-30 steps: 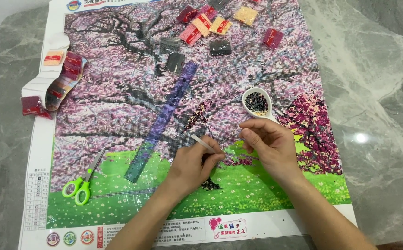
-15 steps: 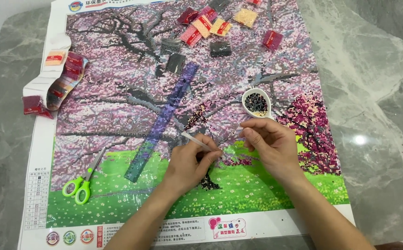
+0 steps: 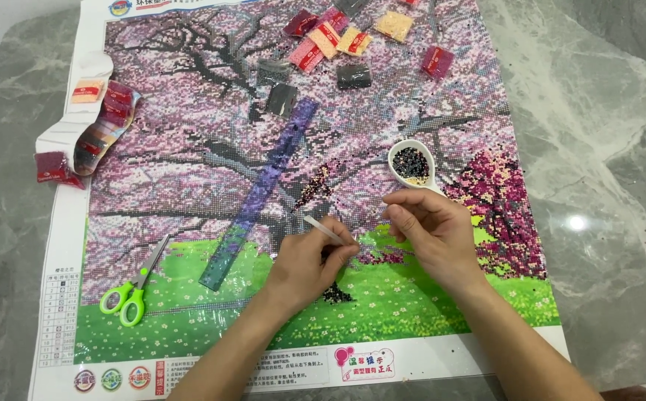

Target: A person is performing diamond painting, which involves picking up small resin beads with a specialized pen and placing them onto a sticky canvas to create a mosaic image. They also use a ruler to align the beads.

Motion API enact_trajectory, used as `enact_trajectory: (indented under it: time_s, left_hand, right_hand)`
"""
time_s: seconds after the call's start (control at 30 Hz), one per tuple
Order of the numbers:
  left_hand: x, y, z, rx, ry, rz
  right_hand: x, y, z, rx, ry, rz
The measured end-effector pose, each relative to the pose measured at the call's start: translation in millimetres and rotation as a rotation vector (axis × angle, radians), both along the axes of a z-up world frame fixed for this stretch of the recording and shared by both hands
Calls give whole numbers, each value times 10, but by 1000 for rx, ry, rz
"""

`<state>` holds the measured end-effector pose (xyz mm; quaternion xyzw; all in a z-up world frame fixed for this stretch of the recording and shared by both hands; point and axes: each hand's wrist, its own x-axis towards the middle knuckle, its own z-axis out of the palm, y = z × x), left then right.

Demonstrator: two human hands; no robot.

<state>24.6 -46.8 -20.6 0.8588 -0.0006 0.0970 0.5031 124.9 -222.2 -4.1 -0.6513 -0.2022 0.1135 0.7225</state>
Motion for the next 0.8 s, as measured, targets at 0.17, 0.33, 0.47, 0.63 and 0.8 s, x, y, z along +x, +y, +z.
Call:
enact_trajectory:
  time_s: [0.17, 0.33, 0.47, 0.63, 0.8]
  left_hand:
    - [-1, 3, 31, -34, -3, -5]
    - [-10, 57, 73, -109, 3, 43]
    - [-22, 96, -4, -212, -23, 96]
    - [-8, 256, -75, -312, -75, 173]
    - [-16, 305, 42, -418, -110, 192]
  right_hand:
    - [-7, 1, 26, -14, 3, -9]
    - [-8, -6, 48, -26, 5, -19]
    - [-8, -3, 79, -24, -6, -33]
    - [5, -14, 101, -3, -15, -52]
    - [-22, 37, 134, 26, 23, -45]
